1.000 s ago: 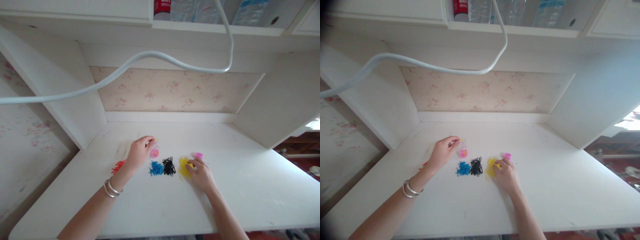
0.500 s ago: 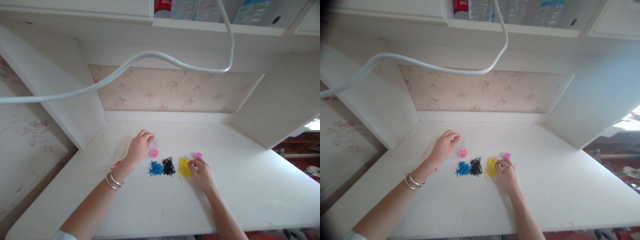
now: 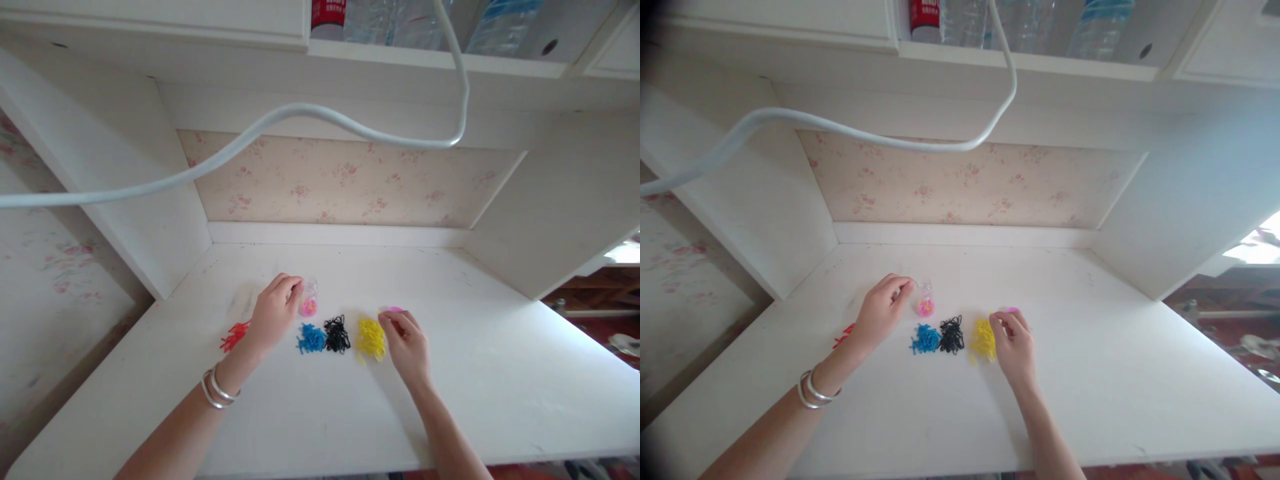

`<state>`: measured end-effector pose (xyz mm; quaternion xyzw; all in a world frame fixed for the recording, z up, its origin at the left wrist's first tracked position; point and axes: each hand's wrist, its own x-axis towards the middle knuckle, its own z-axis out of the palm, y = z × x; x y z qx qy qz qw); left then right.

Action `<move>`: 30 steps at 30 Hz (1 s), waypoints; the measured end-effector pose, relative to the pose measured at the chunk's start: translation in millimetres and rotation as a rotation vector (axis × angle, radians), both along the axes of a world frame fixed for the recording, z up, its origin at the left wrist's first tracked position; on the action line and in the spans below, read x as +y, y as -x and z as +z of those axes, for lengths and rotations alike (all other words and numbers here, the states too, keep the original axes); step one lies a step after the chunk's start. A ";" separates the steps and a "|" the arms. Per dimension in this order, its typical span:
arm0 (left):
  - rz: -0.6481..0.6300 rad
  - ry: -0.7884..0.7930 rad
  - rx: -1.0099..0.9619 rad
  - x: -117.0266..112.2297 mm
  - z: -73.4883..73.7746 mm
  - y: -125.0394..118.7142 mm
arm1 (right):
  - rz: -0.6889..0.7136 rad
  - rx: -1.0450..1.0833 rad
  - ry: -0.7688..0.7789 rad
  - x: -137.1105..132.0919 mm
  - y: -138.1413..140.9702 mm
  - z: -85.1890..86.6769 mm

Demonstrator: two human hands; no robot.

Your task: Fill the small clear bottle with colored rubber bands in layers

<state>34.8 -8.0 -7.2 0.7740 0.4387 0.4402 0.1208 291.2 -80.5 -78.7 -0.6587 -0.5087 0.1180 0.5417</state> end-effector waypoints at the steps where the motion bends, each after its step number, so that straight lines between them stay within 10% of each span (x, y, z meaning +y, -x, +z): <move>1: -0.024 0.032 -0.008 -8.2 -3.2 -1.5 | 0.015 0.015 -0.017 1.3 5.7 7.4; 10: -0.248 0.362 0.167 -48.8 -42.6 -19.2 | 0.268 0.287 -0.025 45.7 67.3 63.7; 30: -0.314 0.362 0.214 -49.5 -51.2 -14.5 | 0.382 0.152 0.049 90.3 96.1 56.5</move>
